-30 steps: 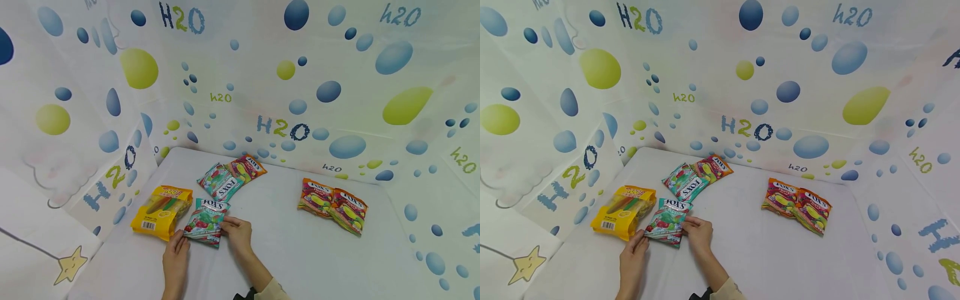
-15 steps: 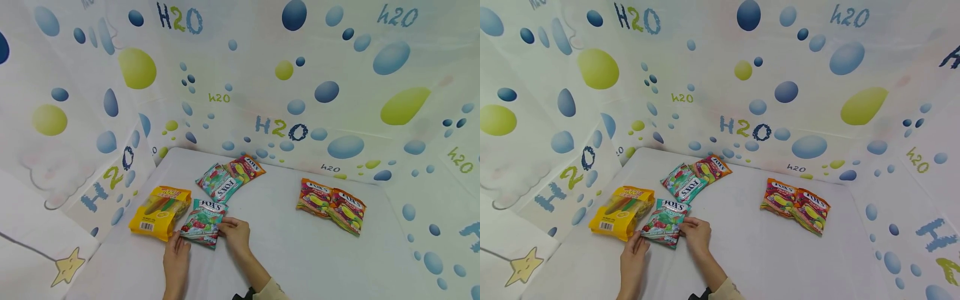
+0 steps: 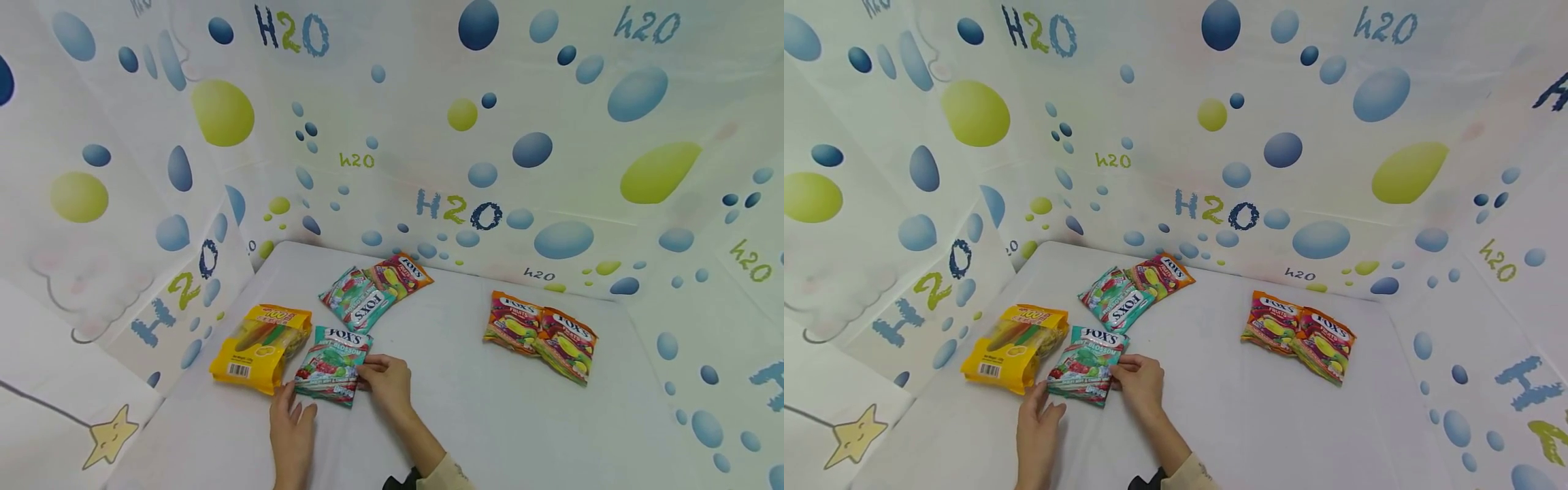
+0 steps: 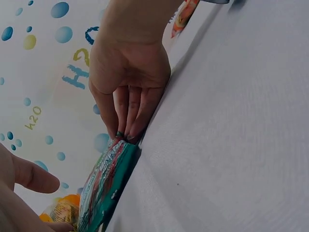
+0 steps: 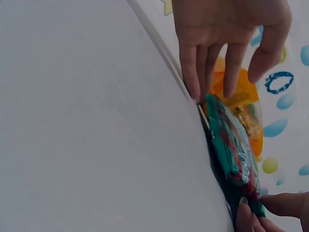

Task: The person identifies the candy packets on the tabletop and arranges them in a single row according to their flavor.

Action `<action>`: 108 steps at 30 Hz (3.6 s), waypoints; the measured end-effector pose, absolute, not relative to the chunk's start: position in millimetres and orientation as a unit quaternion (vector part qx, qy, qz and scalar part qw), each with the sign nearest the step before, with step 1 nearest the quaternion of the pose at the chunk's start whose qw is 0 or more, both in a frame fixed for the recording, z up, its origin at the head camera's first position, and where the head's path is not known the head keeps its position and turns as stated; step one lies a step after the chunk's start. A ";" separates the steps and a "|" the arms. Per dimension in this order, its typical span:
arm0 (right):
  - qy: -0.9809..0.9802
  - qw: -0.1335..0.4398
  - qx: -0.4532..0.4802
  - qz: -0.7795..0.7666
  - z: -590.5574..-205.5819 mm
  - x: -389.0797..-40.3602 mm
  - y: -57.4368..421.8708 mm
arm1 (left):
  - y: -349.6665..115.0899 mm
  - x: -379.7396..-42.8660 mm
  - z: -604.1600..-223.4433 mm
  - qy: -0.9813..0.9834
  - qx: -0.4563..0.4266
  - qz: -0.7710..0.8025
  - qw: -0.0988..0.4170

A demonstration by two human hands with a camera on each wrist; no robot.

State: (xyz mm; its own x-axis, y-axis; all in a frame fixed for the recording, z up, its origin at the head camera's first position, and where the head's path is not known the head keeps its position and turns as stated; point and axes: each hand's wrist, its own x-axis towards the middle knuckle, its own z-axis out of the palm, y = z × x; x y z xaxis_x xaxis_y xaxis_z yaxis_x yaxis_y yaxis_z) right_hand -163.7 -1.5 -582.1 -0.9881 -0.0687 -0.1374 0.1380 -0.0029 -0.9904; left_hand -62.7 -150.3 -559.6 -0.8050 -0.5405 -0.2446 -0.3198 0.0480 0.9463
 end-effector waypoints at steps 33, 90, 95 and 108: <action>0.752 0.056 0.022 -0.657 -572.9 -182.8 15.4 | -150.4 -80.7 -522.1 -0.689 0.269 -0.670 0.064; 0.856 -0.033 -0.013 -0.515 -542.9 -273.9 8.1 | -143.7 -196.8 -520.9 -0.776 0.179 -0.605 -0.029; 0.866 -0.031 -0.015 -0.499 -549.7 -278.2 7.4 | -142.9 -201.4 -527.8 -0.791 0.163 -0.589 -0.014; 0.874 -0.022 -0.006 -0.486 -554.0 -286.8 6.6 | -145.6 -218.8 -533.5 -0.808 0.157 -0.567 -0.011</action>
State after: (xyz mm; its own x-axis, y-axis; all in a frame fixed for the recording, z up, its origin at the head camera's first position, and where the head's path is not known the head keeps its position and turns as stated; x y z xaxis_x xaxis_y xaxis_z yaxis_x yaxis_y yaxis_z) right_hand -286.8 6.6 -554.0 -0.9989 0.0105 0.0446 -0.0324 0.5283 -0.8484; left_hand -218.8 -145.6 -533.5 -0.9502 -0.2416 -0.1966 -0.2670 0.3065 0.9137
